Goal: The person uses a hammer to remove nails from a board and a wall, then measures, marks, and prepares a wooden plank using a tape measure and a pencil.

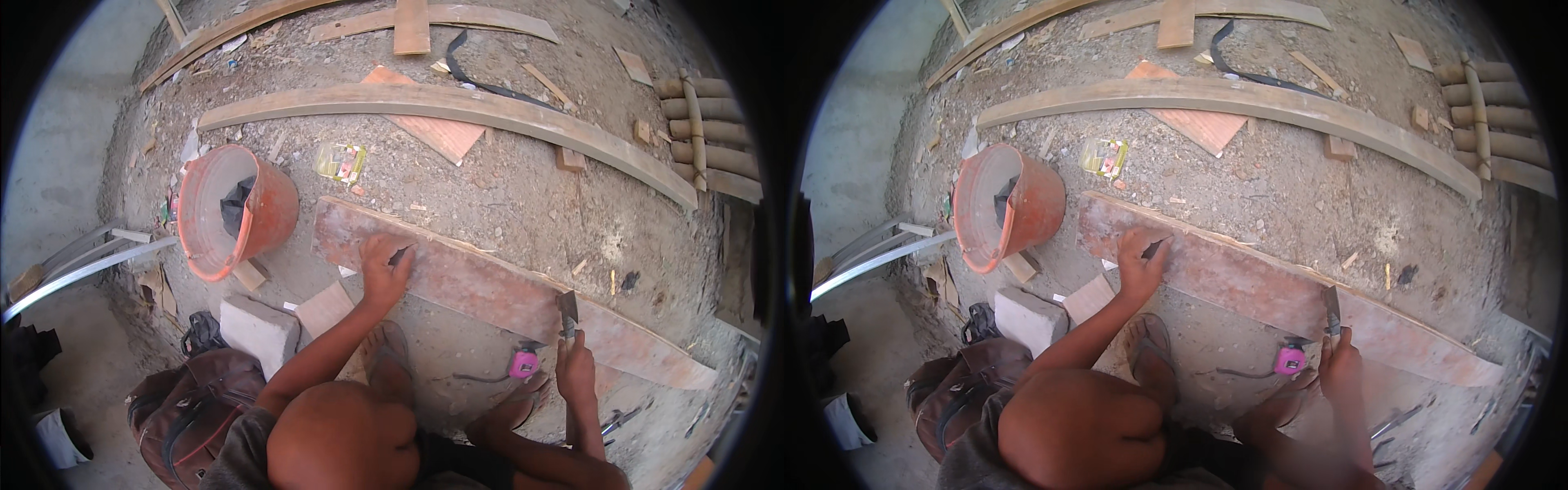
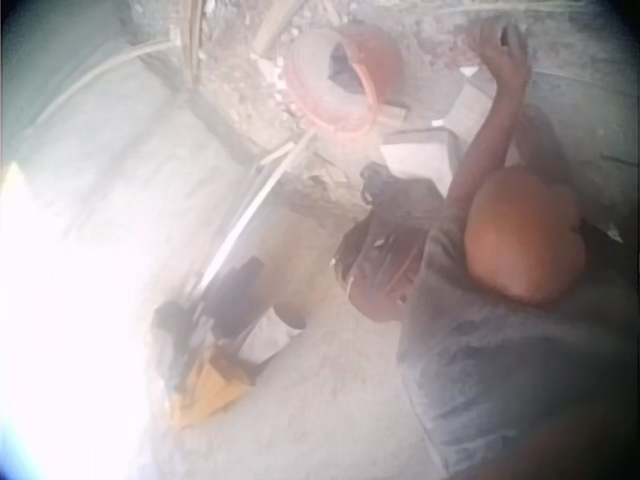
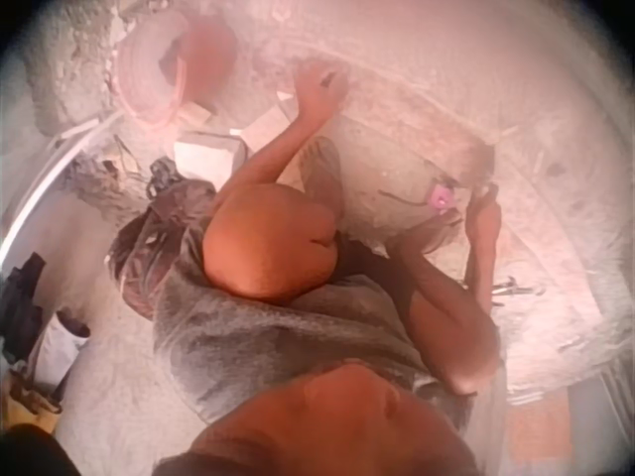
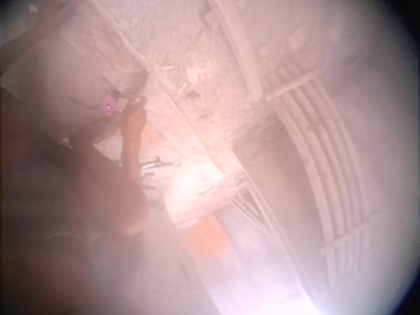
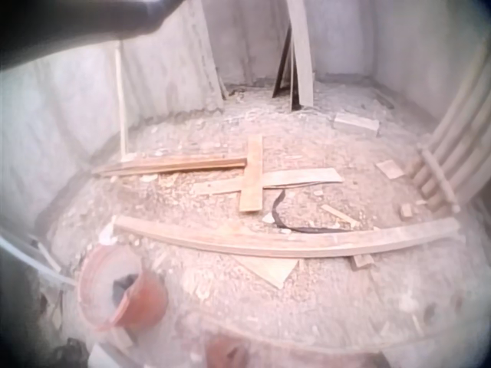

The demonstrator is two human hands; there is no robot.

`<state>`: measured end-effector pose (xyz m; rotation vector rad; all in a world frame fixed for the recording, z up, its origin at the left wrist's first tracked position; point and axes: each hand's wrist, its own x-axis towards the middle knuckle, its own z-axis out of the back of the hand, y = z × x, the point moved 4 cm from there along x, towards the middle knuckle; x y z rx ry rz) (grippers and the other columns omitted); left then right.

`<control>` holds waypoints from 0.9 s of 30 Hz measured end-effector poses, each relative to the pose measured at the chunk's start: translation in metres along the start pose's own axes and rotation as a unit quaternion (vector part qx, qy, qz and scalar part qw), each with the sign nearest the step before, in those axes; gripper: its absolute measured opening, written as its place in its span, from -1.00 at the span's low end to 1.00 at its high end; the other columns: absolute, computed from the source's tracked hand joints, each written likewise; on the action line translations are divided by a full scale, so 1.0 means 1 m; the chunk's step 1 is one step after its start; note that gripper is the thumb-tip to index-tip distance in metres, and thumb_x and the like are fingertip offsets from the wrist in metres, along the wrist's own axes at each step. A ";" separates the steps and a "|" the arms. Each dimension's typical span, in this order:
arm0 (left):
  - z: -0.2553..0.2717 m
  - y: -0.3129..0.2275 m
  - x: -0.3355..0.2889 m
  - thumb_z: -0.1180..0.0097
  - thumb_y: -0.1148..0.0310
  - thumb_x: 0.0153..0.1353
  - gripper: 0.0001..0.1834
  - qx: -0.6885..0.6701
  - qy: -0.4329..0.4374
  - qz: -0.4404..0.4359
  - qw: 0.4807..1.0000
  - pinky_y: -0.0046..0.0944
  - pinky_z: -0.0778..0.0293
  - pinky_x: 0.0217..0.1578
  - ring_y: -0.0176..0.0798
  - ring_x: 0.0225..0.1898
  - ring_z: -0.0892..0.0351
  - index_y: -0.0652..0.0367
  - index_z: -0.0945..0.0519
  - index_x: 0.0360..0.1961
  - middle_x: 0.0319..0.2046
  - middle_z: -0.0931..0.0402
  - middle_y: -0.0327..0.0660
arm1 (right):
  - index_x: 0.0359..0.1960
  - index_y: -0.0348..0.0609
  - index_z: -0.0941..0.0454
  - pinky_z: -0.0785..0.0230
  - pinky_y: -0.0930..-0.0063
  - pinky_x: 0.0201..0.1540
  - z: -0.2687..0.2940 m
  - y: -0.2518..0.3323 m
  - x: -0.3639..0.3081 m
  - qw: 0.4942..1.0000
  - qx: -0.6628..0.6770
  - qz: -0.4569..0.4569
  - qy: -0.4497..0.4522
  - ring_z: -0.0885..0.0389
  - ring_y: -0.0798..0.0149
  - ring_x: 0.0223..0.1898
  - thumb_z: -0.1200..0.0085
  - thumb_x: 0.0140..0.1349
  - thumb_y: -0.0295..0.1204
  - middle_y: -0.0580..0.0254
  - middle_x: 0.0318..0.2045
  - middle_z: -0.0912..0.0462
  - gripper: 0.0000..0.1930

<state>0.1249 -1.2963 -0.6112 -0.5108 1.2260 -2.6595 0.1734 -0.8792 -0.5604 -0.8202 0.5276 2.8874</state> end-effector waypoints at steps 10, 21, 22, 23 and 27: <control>0.012 -0.025 0.026 -0.31 0.39 0.06 -0.86 0.252 0.176 -0.068 0.949 -0.03 -0.35 -0.01 -0.01 -0.11 -0.57 0.06 -0.73 -0.31 -0.32 -0.66 -0.16 | 0.06 -0.37 -0.33 -0.35 -0.22 -0.38 0.002 -0.001 0.000 1.000 -0.003 0.005 -0.008 -0.60 -0.41 -0.41 -0.01 0.44 -0.32 -0.34 -0.52 -0.59 -0.65; 0.011 -0.026 0.022 -0.27 0.44 0.10 -0.71 0.303 0.186 -0.046 0.934 0.04 -0.41 -0.05 0.07 -0.16 -0.57 0.18 -0.68 -0.10 -0.25 -0.62 -0.07 | 0.06 -0.33 -0.35 -0.37 -0.20 -0.39 0.003 0.004 -0.001 0.999 0.023 0.005 -0.022 -0.61 -0.39 -0.40 -0.03 0.42 -0.36 -0.31 -0.51 -0.61 -0.68; 0.013 -0.021 0.021 -0.26 0.46 0.15 -0.71 0.246 0.174 -0.028 0.953 0.00 -0.45 -0.08 0.03 -0.18 -0.59 0.20 -0.67 -0.07 -0.24 -0.63 -0.09 | 0.06 -0.32 -0.36 -0.37 -0.19 -0.38 0.004 0.005 -0.001 0.999 0.031 -0.006 -0.014 -0.61 -0.39 -0.40 -0.03 0.42 -0.36 -0.31 -0.51 -0.61 -0.69; 0.013 -0.017 0.020 -0.24 0.48 0.19 -0.71 0.185 0.163 -0.009 0.969 -0.03 -0.48 -0.10 -0.02 -0.20 -0.61 0.23 -0.65 -0.04 -0.23 -0.64 -0.10 | 0.07 -0.31 -0.35 -0.37 -0.20 -0.38 0.004 0.005 -0.001 0.999 0.030 0.002 -0.014 -0.61 -0.39 -0.40 -0.03 0.42 -0.36 -0.31 -0.50 -0.61 -0.68; 0.003 -0.016 0.012 -0.19 0.54 0.28 -0.70 -0.193 0.083 0.193 0.958 -0.22 -0.53 -0.21 -0.31 -0.28 -0.63 0.35 -0.59 0.03 -0.27 -0.67 -0.16 | 0.08 -0.30 -0.34 -0.37 -0.21 -0.37 0.001 -0.003 0.000 1.000 0.016 0.005 -0.010 -0.61 -0.41 -0.39 -0.02 0.43 -0.33 -0.31 -0.50 -0.61 -0.67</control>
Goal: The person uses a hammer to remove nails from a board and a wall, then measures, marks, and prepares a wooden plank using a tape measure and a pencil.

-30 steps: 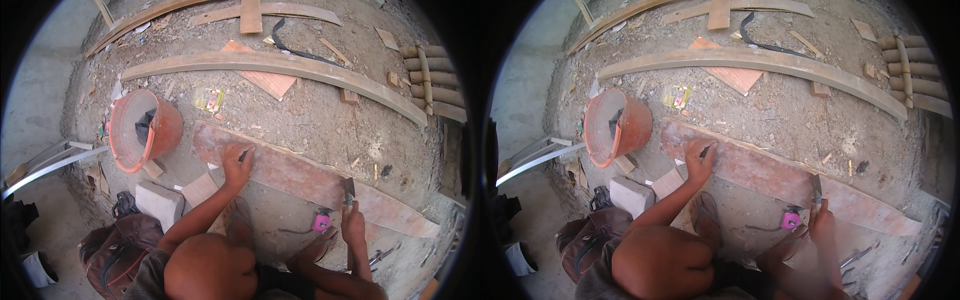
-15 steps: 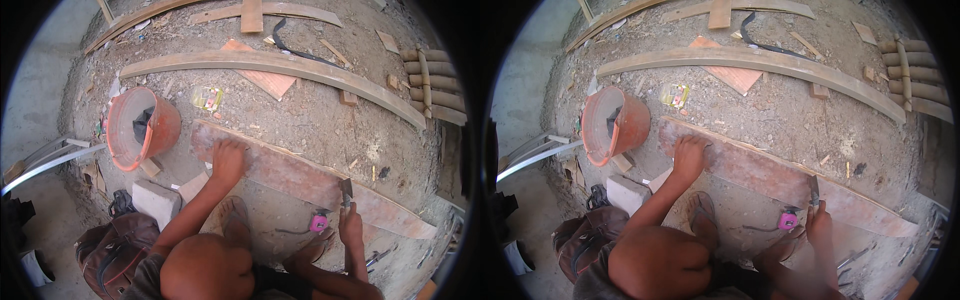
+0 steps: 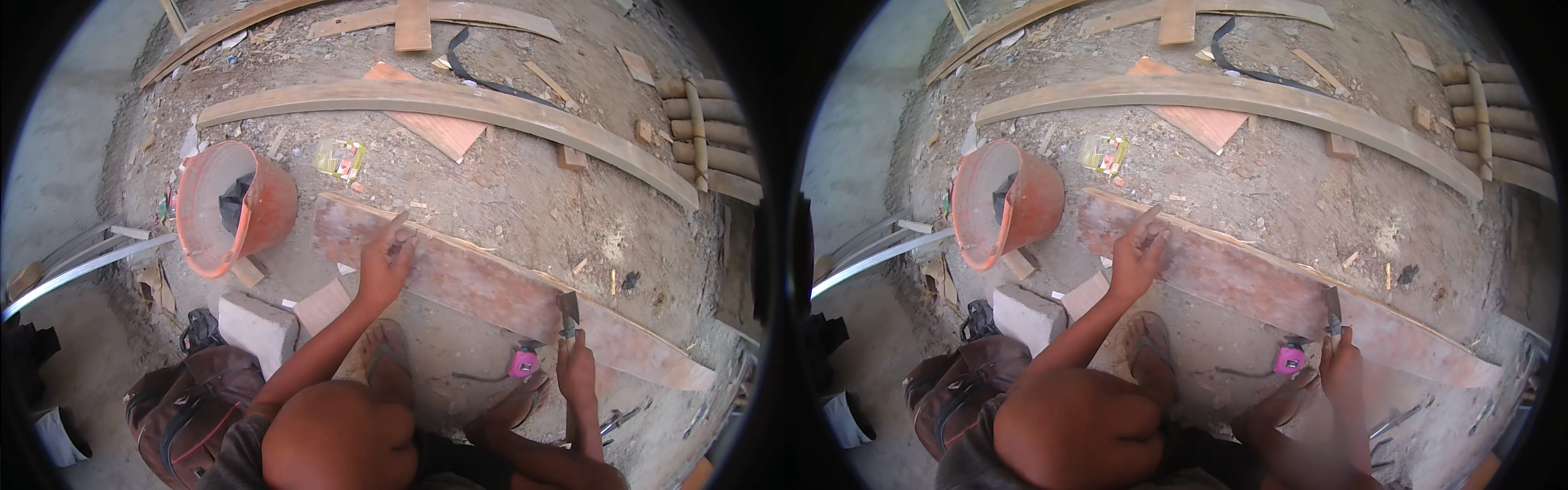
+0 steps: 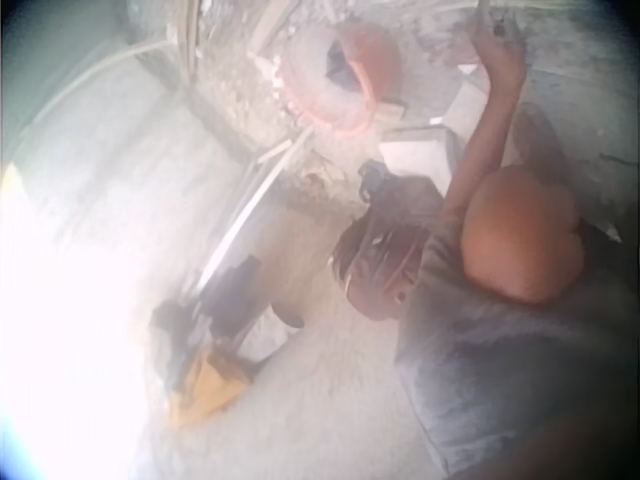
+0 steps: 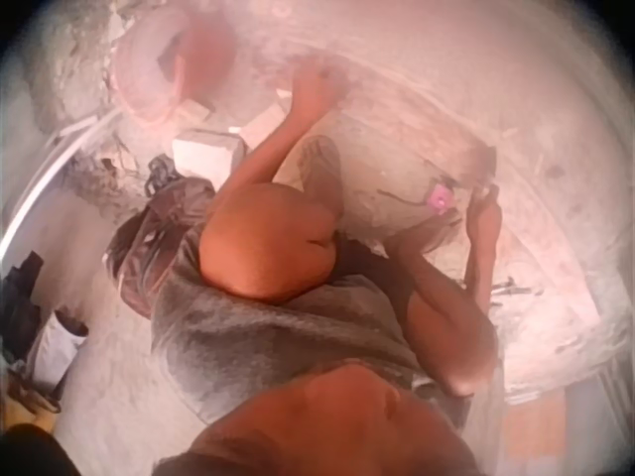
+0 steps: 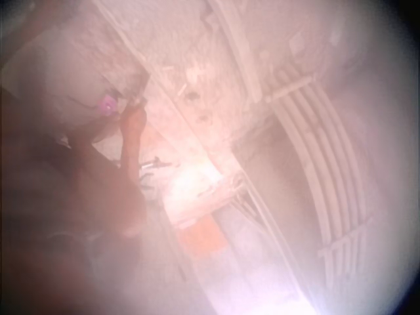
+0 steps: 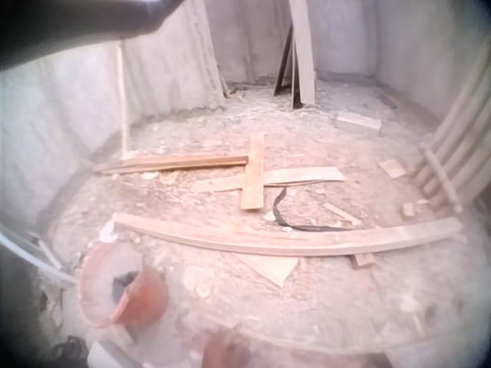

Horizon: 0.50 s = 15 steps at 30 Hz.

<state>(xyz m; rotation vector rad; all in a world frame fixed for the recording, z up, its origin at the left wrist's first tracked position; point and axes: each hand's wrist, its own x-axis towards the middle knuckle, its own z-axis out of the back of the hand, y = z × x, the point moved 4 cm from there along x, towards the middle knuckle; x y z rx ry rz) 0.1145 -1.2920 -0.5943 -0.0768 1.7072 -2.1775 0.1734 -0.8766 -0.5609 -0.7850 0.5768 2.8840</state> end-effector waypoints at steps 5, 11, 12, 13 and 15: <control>0.004 0.024 -0.001 -0.25 0.49 0.32 -0.81 0.004 -0.033 -0.037 0.999 -0.33 -0.52 -0.06 -0.40 -0.14 -0.62 0.32 -0.66 -0.07 -0.21 -0.68 -0.22 | 0.10 -0.30 -0.33 -0.38 -0.23 -0.34 -0.001 -0.002 0.001 1.000 -0.021 0.008 0.001 -0.60 -0.42 -0.37 -0.02 0.44 -0.30 -0.33 -0.47 -0.61 -0.64; 0.000 0.025 -0.008 -0.34 0.53 0.20 -0.87 0.058 -0.068 -0.105 0.990 -0.31 -0.50 -0.09 -0.32 -0.18 -0.63 0.27 -0.70 -0.22 -0.24 -0.69 -0.16 | 0.13 -0.32 -0.31 -0.38 -0.23 -0.33 -0.003 -0.006 0.002 1.000 -0.013 -0.004 0.010 -0.60 -0.43 -0.36 -0.02 0.43 -0.30 -0.35 -0.47 -0.61 -0.61; -0.002 0.024 -0.009 -0.35 0.54 0.19 -0.87 0.069 -0.065 -0.118 0.988 -0.31 -0.50 -0.10 -0.30 -0.19 -0.63 0.27 -0.70 -0.23 -0.24 -0.69 -0.15 | 0.13 -0.33 -0.31 -0.39 -0.23 -0.33 -0.002 -0.005 0.002 1.000 -0.008 -0.003 0.013 -0.60 -0.42 -0.36 -0.02 0.43 -0.30 -0.35 -0.47 -0.61 -0.61; -0.004 0.023 -0.010 -0.35 0.53 0.18 -0.87 0.074 -0.068 -0.122 0.987 -0.30 -0.50 -0.12 -0.29 -0.20 -0.63 0.26 -0.70 -0.24 -0.25 -0.69 -0.14 | 0.13 -0.33 -0.31 -0.39 -0.22 -0.33 -0.001 -0.005 0.002 1.000 -0.002 -0.001 0.017 -0.60 -0.42 -0.36 -0.03 0.43 -0.31 -0.35 -0.47 -0.61 -0.61; -0.007 0.019 -0.010 -0.36 0.53 0.17 -0.88 0.081 -0.073 -0.130 0.986 -0.29 -0.50 -0.14 -0.26 -0.22 -0.62 0.26 -0.70 -0.25 -0.26 -0.69 -0.13 | 0.15 -0.34 -0.31 -0.39 -0.22 -0.33 -0.004 -0.009 0.002 1.000 -0.007 0.010 0.004 -0.60 -0.42 -0.36 -0.03 0.43 -0.31 -0.35 -0.47 -0.61 -0.59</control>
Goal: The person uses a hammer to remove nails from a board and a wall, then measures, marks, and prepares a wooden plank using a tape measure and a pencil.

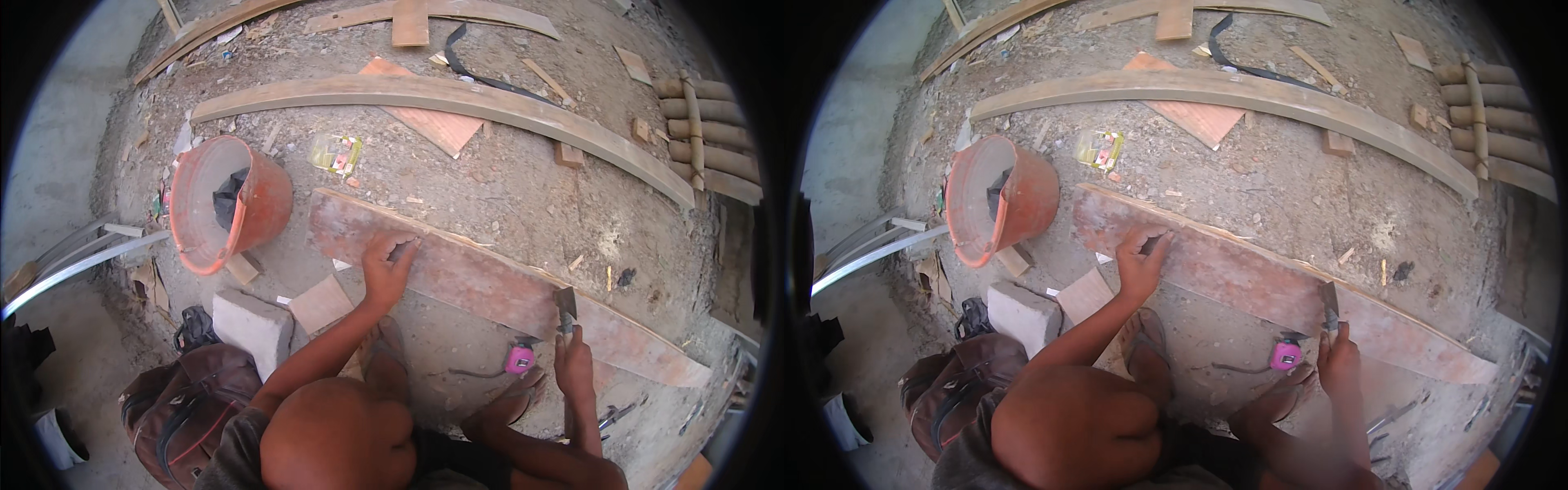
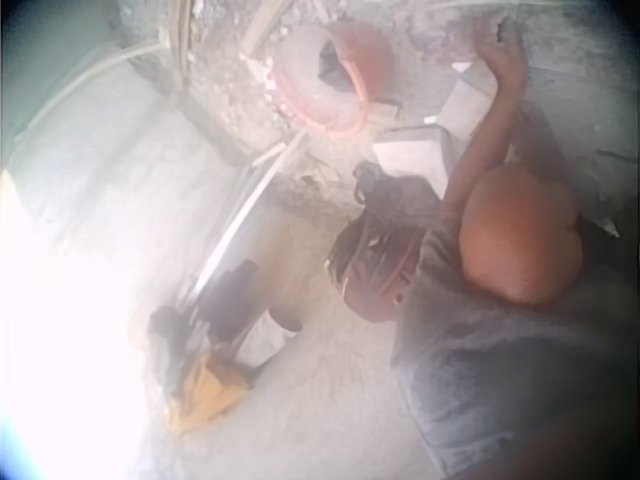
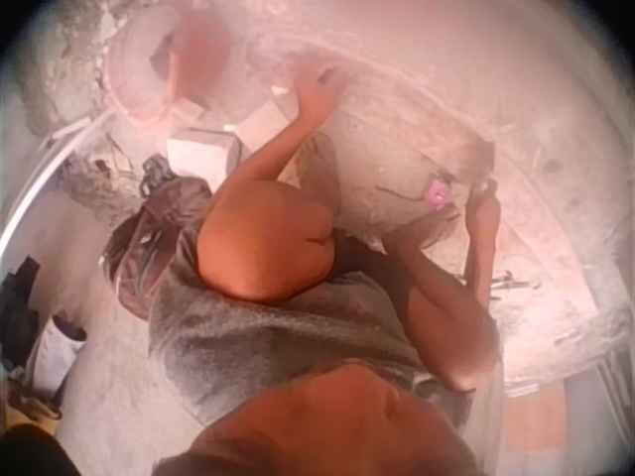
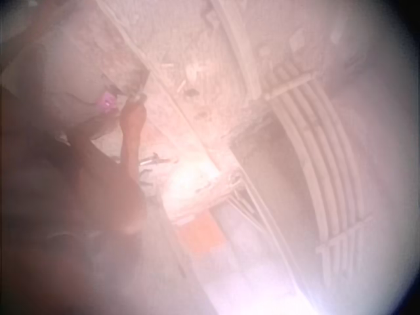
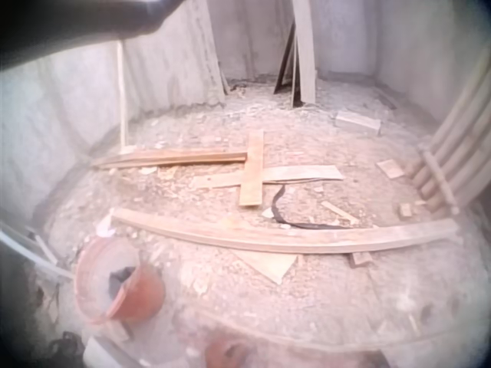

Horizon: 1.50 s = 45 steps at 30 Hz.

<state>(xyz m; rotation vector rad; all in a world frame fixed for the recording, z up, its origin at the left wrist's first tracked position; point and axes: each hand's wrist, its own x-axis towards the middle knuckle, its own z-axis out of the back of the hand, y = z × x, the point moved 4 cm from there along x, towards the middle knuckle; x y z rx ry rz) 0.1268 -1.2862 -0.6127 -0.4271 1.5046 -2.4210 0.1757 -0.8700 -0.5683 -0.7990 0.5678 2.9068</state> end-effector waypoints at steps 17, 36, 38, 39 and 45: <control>-0.006 -0.004 -0.003 -0.35 0.50 0.14 -0.83 0.100 0.023 -0.103 0.989 -0.14 -0.41 0.01 -0.10 -0.08 -0.59 0.15 -0.76 -0.21 -0.22 -0.73 -0.18 | 0.10 -0.32 -0.37 -0.38 -0.21 -0.30 0.011 0.038 -0.007 0.998 0.026 0.052 0.008 -0.60 -0.41 -0.37 -0.04 0.41 -0.33 -0.36 -0.44 -0.61 -0.64; -0.003 0.010 -0.008 -0.30 0.44 0.05 -0.70 0.108 0.040 -0.083 0.990 -0.11 -0.29 0.09 -0.13 -0.05 -0.59 0.03 -0.77 -0.12 -0.16 -0.74 -0.28 | 0.25 -0.25 -0.30 -0.54 -0.05 -0.17 -0.051 0.220 0.051 0.950 -0.033 0.303 0.067 -0.68 -0.19 -0.17 -0.15 0.29 -0.29 -0.09 -0.09 -0.57 -0.44; -0.004 0.012 -0.006 -0.30 0.45 0.04 -0.68 0.101 0.035 -0.112 0.988 -0.10 -0.29 0.09 -0.13 -0.05 -0.58 0.04 -0.77 -0.11 -0.16 -0.74 -0.26 | 0.29 -0.27 -0.27 -0.58 -0.01 -0.15 -0.037 0.225 0.036 0.930 -0.006 0.363 0.050 -0.70 -0.16 -0.20 -0.17 0.25 -0.27 -0.09 -0.07 -0.57 -0.38; -0.005 0.011 -0.005 -0.30 0.45 0.03 -0.67 0.095 0.032 -0.127 0.987 -0.10 -0.29 0.10 -0.13 -0.05 -0.58 0.05 -0.77 -0.11 -0.17 -0.73 -0.25 | 0.29 -0.27 -0.27 -0.57 -0.03 -0.14 -0.040 0.220 0.036 0.929 -0.003 0.366 0.050 -0.70 -0.17 -0.20 -0.17 0.26 -0.28 -0.11 -0.06 -0.57 -0.38; -0.002 0.011 -0.004 -0.34 0.48 -0.01 -0.68 0.083 0.034 -0.099 0.991 -0.11 -0.33 0.08 -0.06 -0.04 -0.58 0.14 -0.76 -0.16 -0.18 -0.72 -0.18 | 0.28 -0.27 -0.28 -0.50 -0.09 -0.02 -0.041 0.212 0.058 0.967 -0.026 0.232 0.102 -0.68 -0.23 -0.14 -0.15 0.31 -0.25 -0.25 0.04 -0.56 -0.42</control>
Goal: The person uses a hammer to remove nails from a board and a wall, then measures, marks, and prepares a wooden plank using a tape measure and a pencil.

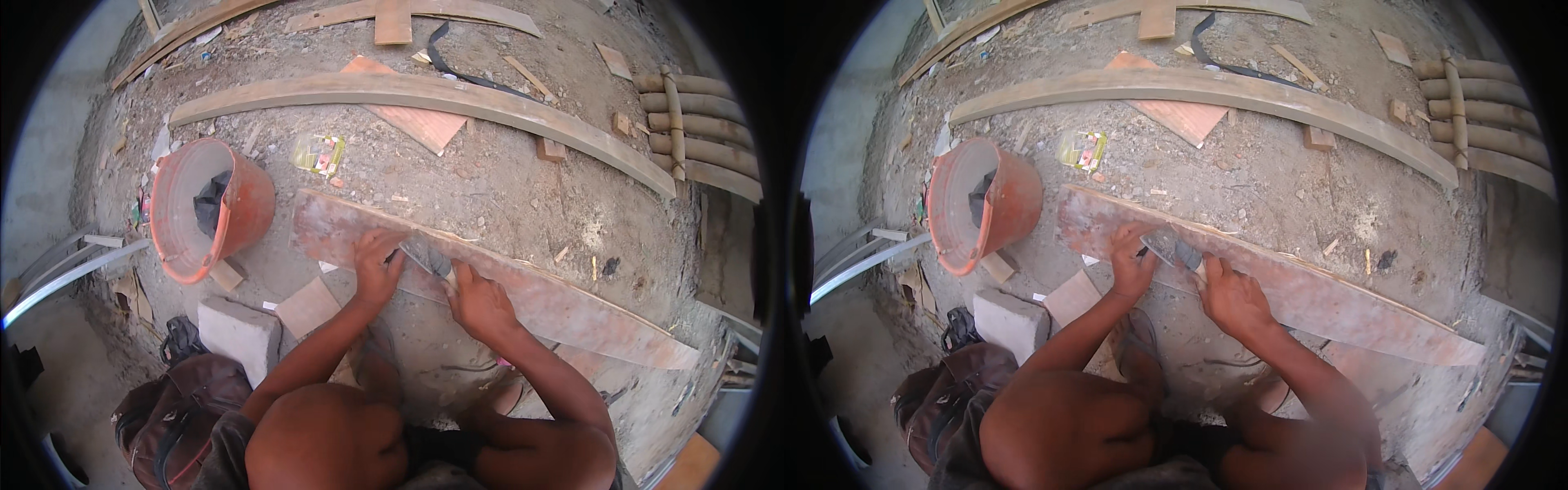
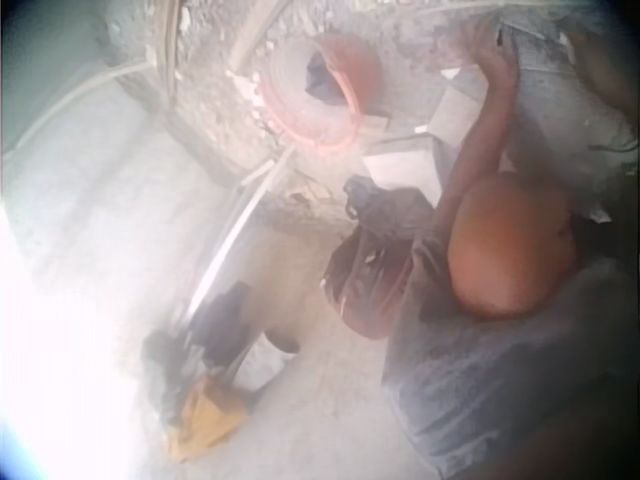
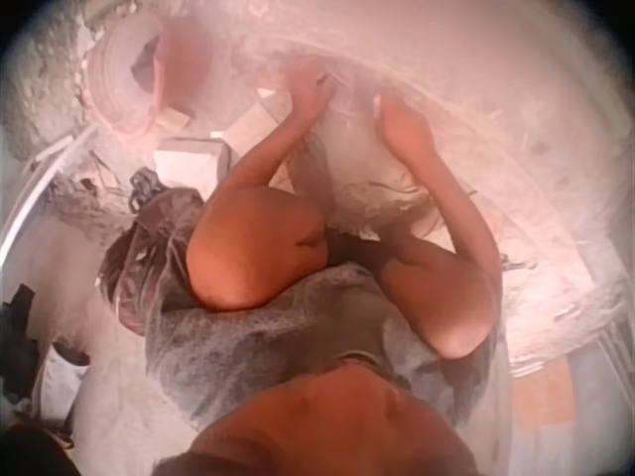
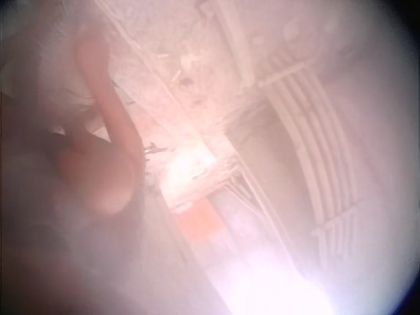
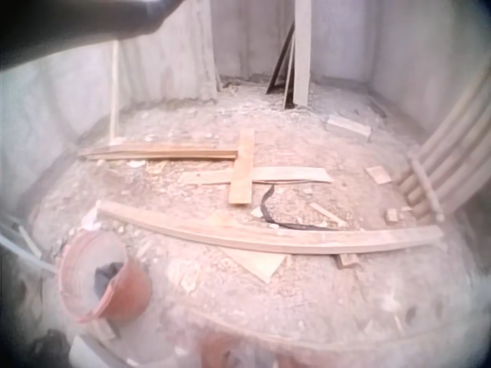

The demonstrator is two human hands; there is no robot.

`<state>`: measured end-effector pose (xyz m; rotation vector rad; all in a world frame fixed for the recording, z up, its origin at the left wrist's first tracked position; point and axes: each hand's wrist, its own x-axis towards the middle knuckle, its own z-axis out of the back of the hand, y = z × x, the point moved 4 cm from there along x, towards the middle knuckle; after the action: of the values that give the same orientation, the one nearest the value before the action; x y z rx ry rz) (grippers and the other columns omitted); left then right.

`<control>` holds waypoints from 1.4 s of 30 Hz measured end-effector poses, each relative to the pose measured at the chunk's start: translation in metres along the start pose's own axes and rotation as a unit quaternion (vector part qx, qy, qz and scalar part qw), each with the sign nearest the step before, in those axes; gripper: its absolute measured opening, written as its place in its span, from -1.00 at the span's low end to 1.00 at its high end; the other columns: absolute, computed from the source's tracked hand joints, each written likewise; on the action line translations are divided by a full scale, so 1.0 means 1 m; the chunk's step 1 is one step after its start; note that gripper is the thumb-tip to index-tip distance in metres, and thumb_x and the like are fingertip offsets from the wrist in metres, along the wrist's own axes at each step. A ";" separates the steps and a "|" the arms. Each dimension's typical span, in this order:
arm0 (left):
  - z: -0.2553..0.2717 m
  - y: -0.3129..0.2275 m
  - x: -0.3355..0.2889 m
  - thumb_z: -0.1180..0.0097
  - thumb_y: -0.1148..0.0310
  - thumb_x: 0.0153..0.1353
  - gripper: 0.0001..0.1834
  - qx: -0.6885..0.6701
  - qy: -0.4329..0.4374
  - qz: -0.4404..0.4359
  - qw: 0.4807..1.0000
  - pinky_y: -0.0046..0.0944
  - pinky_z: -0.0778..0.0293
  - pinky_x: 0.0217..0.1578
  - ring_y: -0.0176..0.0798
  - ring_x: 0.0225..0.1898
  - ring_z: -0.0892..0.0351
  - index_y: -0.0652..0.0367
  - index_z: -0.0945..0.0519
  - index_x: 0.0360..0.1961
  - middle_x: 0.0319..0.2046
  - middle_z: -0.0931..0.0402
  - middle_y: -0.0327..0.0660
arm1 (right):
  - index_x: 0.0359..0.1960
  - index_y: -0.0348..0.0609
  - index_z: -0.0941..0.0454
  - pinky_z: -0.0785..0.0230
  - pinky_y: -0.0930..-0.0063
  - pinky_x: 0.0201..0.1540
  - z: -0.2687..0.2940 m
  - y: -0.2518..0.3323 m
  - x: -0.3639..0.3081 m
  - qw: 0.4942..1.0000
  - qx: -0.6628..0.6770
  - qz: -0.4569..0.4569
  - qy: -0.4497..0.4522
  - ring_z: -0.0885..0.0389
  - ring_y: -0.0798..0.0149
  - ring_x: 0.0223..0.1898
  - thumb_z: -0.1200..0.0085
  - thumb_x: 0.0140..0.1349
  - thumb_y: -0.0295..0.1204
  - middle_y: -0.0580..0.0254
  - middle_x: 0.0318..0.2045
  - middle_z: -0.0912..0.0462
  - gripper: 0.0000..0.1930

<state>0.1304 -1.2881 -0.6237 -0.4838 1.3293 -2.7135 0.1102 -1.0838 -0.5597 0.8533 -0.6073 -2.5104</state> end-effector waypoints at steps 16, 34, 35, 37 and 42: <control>0.006 0.017 0.072 -0.18 0.24 0.31 -0.83 0.240 0.084 -0.054 0.966 -0.05 -0.27 -0.10 -0.08 -0.22 -0.50 0.10 -0.69 -0.31 -0.34 -0.61 -0.23 | 0.17 -0.22 -0.38 -0.49 -0.06 -0.08 -0.006 -0.025 -0.083 0.981 0.183 -0.013 0.066 -0.65 -0.33 -0.16 -0.17 0.34 -0.20 -0.28 -0.18 -0.66 -0.51; -0.004 0.014 0.085 -0.13 0.17 0.35 -0.72 0.260 0.120 -0.054 0.956 0.02 -0.28 -0.10 -0.02 -0.21 -0.53 0.11 -0.67 -0.40 -0.41 -0.60 -0.14 | 0.17 -0.26 -0.37 -0.50 -0.12 -0.18 -0.003 -0.019 -0.065 0.975 0.220 -0.009 0.041 -0.66 -0.37 -0.25 -0.16 0.34 -0.16 -0.30 -0.28 -0.67 -0.48; -0.006 0.015 0.084 -0.14 0.16 0.34 -0.72 0.260 0.116 -0.057 0.957 0.01 -0.27 -0.11 -0.03 -0.21 -0.53 0.10 -0.66 -0.42 -0.42 -0.59 -0.15 | 0.16 -0.27 -0.37 -0.50 -0.13 -0.18 0.003 -0.010 -0.066 0.974 0.222 0.047 0.021 -0.66 -0.37 -0.26 -0.15 0.35 -0.17 -0.30 -0.29 -0.67 -0.49; -0.004 0.018 0.083 -0.16 0.15 0.32 -0.71 0.259 0.109 -0.064 0.958 -0.01 -0.27 -0.14 -0.06 -0.23 -0.53 0.09 -0.63 -0.47 -0.45 -0.56 -0.19 | 0.15 -0.29 -0.36 -0.50 -0.14 -0.19 0.013 0.003 -0.068 0.961 0.224 0.158 -0.020 -0.66 -0.37 -0.26 -0.12 0.38 -0.17 -0.30 -0.31 -0.67 -0.51; -0.010 0.022 0.084 -0.14 0.14 0.34 -0.70 0.294 0.125 -0.077 0.944 0.01 -0.29 -0.14 -0.04 -0.24 -0.53 0.10 -0.64 -0.46 -0.44 -0.58 -0.16 | 0.11 -0.31 -0.36 -0.51 -0.13 -0.19 -0.016 -0.031 -0.039 0.989 0.133 0.066 -0.004 -0.67 -0.33 -0.27 -0.12 0.36 -0.15 -0.27 -0.31 -0.67 -0.50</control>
<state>0.0459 -1.3116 -0.6259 -0.1928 0.4571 -3.1777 0.1410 -1.0428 -0.5691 0.8636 -0.9861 -2.3471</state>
